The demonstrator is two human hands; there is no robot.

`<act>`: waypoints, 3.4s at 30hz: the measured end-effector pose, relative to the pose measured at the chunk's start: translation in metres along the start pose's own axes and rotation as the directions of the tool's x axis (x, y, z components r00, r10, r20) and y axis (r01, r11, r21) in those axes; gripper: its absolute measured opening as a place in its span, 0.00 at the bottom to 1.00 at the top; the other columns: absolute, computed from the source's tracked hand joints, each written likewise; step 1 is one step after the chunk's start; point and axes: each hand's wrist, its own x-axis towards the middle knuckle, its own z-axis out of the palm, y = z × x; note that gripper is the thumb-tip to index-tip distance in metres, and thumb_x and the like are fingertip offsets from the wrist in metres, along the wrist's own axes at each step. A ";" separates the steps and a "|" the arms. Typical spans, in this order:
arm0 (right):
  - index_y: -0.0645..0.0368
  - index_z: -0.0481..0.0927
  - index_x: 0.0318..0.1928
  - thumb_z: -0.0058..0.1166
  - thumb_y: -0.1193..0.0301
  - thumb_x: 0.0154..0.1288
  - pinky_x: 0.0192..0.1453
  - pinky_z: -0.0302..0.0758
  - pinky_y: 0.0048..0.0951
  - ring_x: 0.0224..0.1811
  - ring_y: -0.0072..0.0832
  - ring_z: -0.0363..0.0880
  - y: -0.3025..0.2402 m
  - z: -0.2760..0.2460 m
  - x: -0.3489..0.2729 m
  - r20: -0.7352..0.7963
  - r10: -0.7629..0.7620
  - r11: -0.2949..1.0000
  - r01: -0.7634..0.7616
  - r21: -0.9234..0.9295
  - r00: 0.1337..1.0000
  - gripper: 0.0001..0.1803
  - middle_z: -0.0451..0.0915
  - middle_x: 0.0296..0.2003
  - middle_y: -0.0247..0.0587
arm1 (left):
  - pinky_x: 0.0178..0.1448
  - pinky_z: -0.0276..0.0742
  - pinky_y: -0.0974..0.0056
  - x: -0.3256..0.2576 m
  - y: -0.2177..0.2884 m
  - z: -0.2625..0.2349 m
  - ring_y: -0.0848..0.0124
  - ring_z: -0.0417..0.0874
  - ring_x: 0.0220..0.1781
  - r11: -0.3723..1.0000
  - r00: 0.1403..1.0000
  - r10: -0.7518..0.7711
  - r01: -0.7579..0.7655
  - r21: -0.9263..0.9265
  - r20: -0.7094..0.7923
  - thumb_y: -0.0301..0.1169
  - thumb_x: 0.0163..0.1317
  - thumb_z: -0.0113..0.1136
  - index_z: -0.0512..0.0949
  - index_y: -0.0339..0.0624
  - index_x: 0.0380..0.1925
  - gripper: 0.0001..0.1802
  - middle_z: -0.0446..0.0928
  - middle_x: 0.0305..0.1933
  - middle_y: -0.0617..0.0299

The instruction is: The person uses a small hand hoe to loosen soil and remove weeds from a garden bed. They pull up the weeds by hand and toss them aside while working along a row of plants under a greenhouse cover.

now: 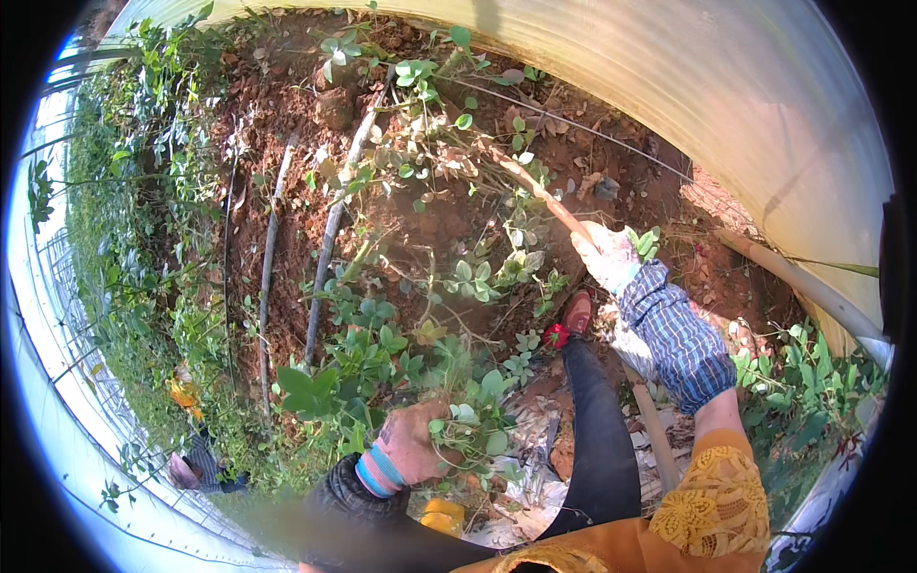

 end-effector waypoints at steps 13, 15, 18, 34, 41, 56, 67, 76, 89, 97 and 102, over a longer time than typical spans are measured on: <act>0.57 0.78 0.35 0.50 0.62 0.69 0.12 0.57 0.21 0.11 0.16 0.61 -0.073 -0.036 -0.005 0.253 0.362 0.610 -0.433 0.664 0.897 0.12 0.68 0.16 0.26 | 0.45 0.77 0.63 0.007 0.012 0.013 0.65 0.82 0.36 1.000 0.999 -0.014 0.015 0.016 -0.037 0.27 0.40 0.67 0.78 0.37 0.43 0.24 0.82 0.34 0.55; 0.57 0.78 0.35 0.49 0.60 0.69 0.12 0.58 0.24 0.11 0.17 0.63 -0.077 -0.033 0.009 0.229 0.270 0.744 -0.353 0.567 0.935 0.13 0.71 0.15 0.29 | 0.47 0.78 0.64 0.001 0.005 0.008 0.64 0.84 0.39 0.997 1.000 -0.013 0.012 -0.077 -0.009 0.29 0.43 0.69 0.79 0.39 0.45 0.24 0.82 0.37 0.54; 0.61 0.76 0.33 0.44 0.55 0.69 0.35 0.71 0.44 0.30 0.48 0.76 -0.078 -0.026 0.038 0.042 0.157 0.982 -0.160 0.103 0.987 0.20 0.77 0.25 0.52 | 0.43 0.78 0.63 -0.018 -0.007 -0.007 0.66 0.83 0.36 0.980 0.927 0.198 -0.179 0.088 -0.317 0.29 0.41 0.68 0.79 0.39 0.41 0.22 0.81 0.34 0.57; 0.54 0.69 0.62 0.43 0.53 0.69 0.64 0.67 0.39 0.60 0.42 0.72 -0.167 -0.104 0.154 0.203 0.128 0.989 -0.141 0.051 0.971 0.27 0.72 0.59 0.49 | 0.46 0.77 0.62 0.104 -0.089 -0.312 0.63 0.82 0.36 0.980 0.409 0.125 0.091 0.177 -0.904 0.31 0.50 0.63 0.78 0.34 0.39 0.17 0.82 0.38 0.53; 0.50 0.65 0.65 0.46 0.56 0.68 0.67 0.65 0.38 0.61 0.46 0.70 -0.163 -0.051 0.282 0.032 -0.019 0.886 0.031 -0.463 0.999 0.28 0.72 0.59 0.50 | 0.57 0.75 0.58 0.218 -0.069 -0.281 0.56 0.80 0.53 0.713 0.665 -0.241 0.615 0.336 -0.706 0.43 0.48 0.67 0.77 0.41 0.49 0.28 0.80 0.50 0.49; 0.60 0.72 0.53 0.42 0.66 0.68 0.46 0.78 0.32 0.46 0.37 0.80 -0.147 -0.029 0.341 0.114 0.008 0.885 0.046 -0.464 0.993 0.17 0.75 0.51 0.45 | 0.61 0.73 0.57 0.217 -0.031 -0.276 0.56 0.78 0.57 0.654 0.643 -0.342 0.686 0.318 -0.685 0.39 0.48 0.71 0.70 0.47 0.61 0.38 0.77 0.55 0.51; 0.50 0.77 0.56 0.52 0.47 0.61 0.60 0.71 0.38 0.54 0.42 0.76 -0.177 -0.081 0.297 0.149 0.147 0.985 -0.130 -0.116 0.978 0.29 0.76 0.53 0.54 | 0.61 0.73 0.56 0.213 -0.024 -0.281 0.55 0.79 0.56 0.683 0.675 -0.367 0.663 0.308 -0.640 0.33 0.52 0.60 0.74 0.45 0.54 0.26 0.78 0.53 0.49; 0.49 0.59 0.69 0.46 0.69 0.70 0.58 0.74 0.37 0.51 0.44 0.76 -0.234 -0.057 0.353 0.329 -0.106 0.705 0.304 -0.641 0.938 0.28 0.68 0.60 0.55 | 0.59 0.74 0.57 0.213 -0.029 -0.284 0.56 0.80 0.55 0.693 0.666 -0.346 0.656 0.299 -0.661 0.34 0.51 0.62 0.76 0.47 0.51 0.24 0.80 0.50 0.51; 0.58 0.78 0.51 0.49 0.64 0.69 0.31 0.75 0.22 0.25 0.22 0.75 -0.220 -0.039 0.384 0.295 0.162 0.984 -0.175 0.016 0.942 0.15 0.77 0.27 0.36 | 0.58 0.76 0.57 0.212 -0.028 -0.286 0.57 0.80 0.54 0.716 0.681 -0.364 0.641 0.276 -0.636 0.34 0.49 0.66 0.73 0.49 0.56 0.30 0.79 0.51 0.51; 0.52 0.65 0.65 0.48 0.55 0.68 0.53 0.76 0.36 0.46 0.39 0.80 -0.274 -0.064 0.375 0.172 -0.028 0.940 0.085 -0.332 0.985 0.29 0.79 0.48 0.43 | 0.59 0.74 0.56 0.208 -0.025 -0.293 0.55 0.80 0.55 0.743 0.713 -0.381 0.615 0.264 -0.589 0.33 0.48 0.64 0.75 0.47 0.51 0.26 0.79 0.51 0.50; 0.50 0.65 0.62 0.51 0.60 0.66 0.57 0.75 0.40 0.55 0.43 0.76 -0.319 -0.017 0.409 0.343 -0.252 0.492 0.425 -0.760 0.905 0.25 0.76 0.53 0.50 | 0.57 0.75 0.57 0.208 -0.029 -0.294 0.57 0.81 0.53 0.738 0.709 -0.361 0.615 0.279 -0.606 0.34 0.48 0.62 0.77 0.46 0.46 0.22 0.81 0.48 0.53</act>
